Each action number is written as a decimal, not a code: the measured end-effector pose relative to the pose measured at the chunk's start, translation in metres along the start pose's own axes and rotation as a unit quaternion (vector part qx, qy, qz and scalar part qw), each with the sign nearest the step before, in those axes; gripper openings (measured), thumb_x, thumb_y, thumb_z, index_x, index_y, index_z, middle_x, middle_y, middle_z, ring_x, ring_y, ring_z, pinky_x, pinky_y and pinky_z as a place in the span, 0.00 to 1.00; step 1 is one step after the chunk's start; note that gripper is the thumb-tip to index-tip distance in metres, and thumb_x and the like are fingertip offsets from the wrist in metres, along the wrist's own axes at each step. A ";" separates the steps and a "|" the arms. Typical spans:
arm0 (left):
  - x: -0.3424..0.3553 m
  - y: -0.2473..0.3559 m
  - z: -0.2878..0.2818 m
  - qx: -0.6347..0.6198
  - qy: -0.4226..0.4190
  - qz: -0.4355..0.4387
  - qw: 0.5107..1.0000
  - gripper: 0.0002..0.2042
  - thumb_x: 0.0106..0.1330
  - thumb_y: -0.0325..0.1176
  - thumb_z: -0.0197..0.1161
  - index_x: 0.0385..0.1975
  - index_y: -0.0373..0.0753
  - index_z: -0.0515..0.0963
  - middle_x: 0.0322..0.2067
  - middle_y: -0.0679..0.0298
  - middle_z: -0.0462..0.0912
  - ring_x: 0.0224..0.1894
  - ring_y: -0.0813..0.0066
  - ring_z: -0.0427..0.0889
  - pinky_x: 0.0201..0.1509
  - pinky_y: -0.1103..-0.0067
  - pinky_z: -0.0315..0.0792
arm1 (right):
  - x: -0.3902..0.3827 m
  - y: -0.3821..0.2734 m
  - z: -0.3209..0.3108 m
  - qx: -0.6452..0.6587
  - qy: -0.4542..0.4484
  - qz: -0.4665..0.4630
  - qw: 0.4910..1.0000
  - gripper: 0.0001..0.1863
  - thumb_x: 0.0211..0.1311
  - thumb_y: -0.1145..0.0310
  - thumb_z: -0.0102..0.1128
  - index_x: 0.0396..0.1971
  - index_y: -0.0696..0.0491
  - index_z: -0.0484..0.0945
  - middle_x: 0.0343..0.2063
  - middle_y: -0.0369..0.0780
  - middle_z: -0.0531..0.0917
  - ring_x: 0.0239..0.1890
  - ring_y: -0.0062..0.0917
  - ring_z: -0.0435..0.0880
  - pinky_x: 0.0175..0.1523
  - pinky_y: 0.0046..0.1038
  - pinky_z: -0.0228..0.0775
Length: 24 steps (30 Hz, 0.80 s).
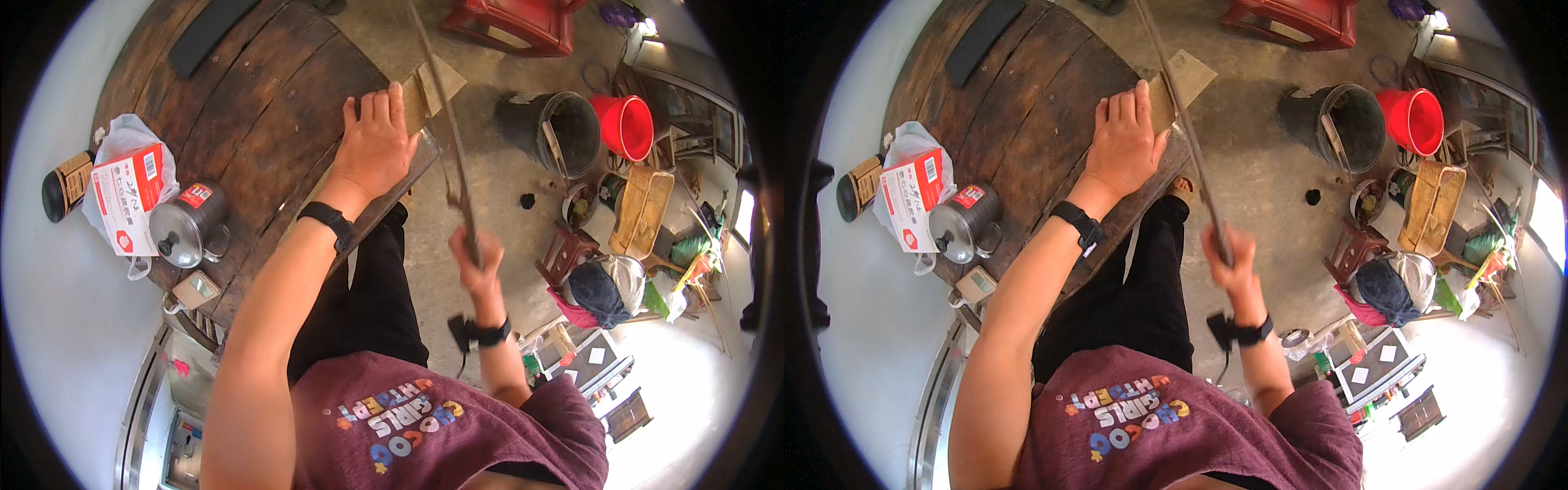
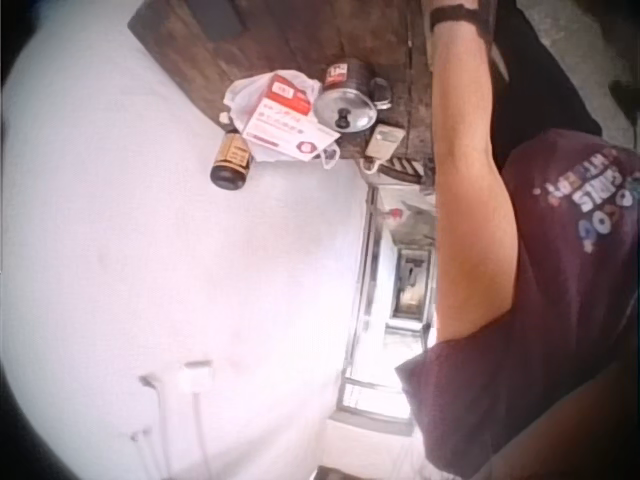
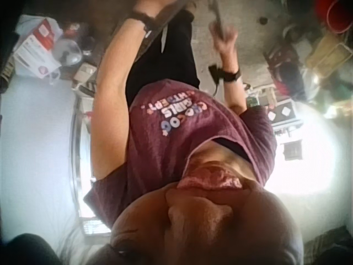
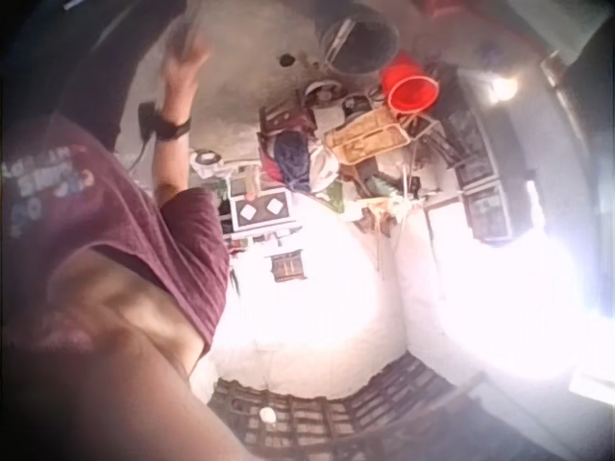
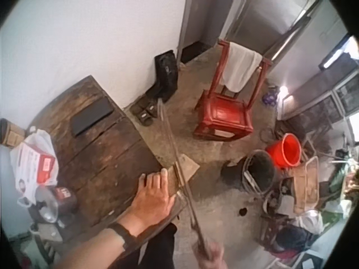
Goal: The person uses a hand saw to cut a long wooden plank placed on a wooden table. They hold the plank with one hand and saw with the other, making several cuts along the length of the plank.
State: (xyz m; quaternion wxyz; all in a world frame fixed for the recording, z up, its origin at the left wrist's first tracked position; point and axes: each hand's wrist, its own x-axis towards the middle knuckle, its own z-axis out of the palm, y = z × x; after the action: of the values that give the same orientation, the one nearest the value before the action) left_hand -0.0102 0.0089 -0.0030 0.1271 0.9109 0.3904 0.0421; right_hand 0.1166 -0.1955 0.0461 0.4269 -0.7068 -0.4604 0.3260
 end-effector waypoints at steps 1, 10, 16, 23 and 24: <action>0.000 -0.001 0.000 -0.004 -0.002 0.007 1.000 0.40 0.67 0.47 0.63 0.69 0.23 0.56 0.53 0.48 0.71 0.57 0.53 0.71 0.65 0.54 0.65 | 0.023 0.009 0.003 0.064 -0.018 0.095 0.993 0.06 0.62 0.77 0.62 0.25 0.59 0.77 0.14 0.41 0.70 0.16 0.23 0.68 0.24 0.28 0.59; 0.002 0.005 0.000 0.031 0.026 -0.030 0.999 0.39 0.66 0.47 0.63 0.69 0.25 0.58 0.52 0.52 0.72 0.55 0.56 0.73 0.62 0.50 0.68 | 0.028 0.016 0.016 0.027 -0.024 0.062 0.997 0.08 0.63 0.75 0.64 0.25 0.58 0.76 0.14 0.43 0.69 0.15 0.24 0.65 0.23 0.31 0.57; 0.001 0.003 0.000 0.021 0.008 -0.024 0.999 0.38 0.67 0.47 0.62 0.68 0.24 0.58 0.52 0.51 0.72 0.55 0.56 0.72 0.64 0.53 0.66 | -0.043 -0.015 -0.010 0.050 -0.011 0.033 0.998 0.08 0.62 0.77 0.58 0.22 0.57 0.73 0.17 0.34 0.71 0.21 0.17 0.70 0.27 0.23 0.62; 0.001 0.003 0.000 0.010 0.015 -0.013 1.000 0.38 0.68 0.47 0.62 0.69 0.25 0.59 0.51 0.50 0.72 0.55 0.55 0.72 0.64 0.52 0.66 | 0.053 0.025 0.020 0.057 -0.012 0.031 0.998 0.08 0.64 0.75 0.63 0.26 0.60 0.76 0.13 0.40 0.65 0.16 0.21 0.63 0.23 0.28 0.57; 0.002 0.003 0.000 0.015 0.018 -0.009 1.000 0.38 0.68 0.47 0.61 0.69 0.25 0.59 0.52 0.50 0.72 0.55 0.55 0.72 0.64 0.51 0.66 | 0.057 0.028 0.024 0.050 -0.023 0.038 0.998 0.09 0.64 0.74 0.64 0.26 0.60 0.76 0.13 0.39 0.64 0.16 0.19 0.62 0.23 0.28 0.57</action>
State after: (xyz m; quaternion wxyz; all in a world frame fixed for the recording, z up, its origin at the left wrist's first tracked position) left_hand -0.0070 0.0082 -0.0020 0.1072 0.9081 0.4016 0.0517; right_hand 0.1277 -0.1409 0.0065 0.4381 -0.6943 -0.4259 0.3803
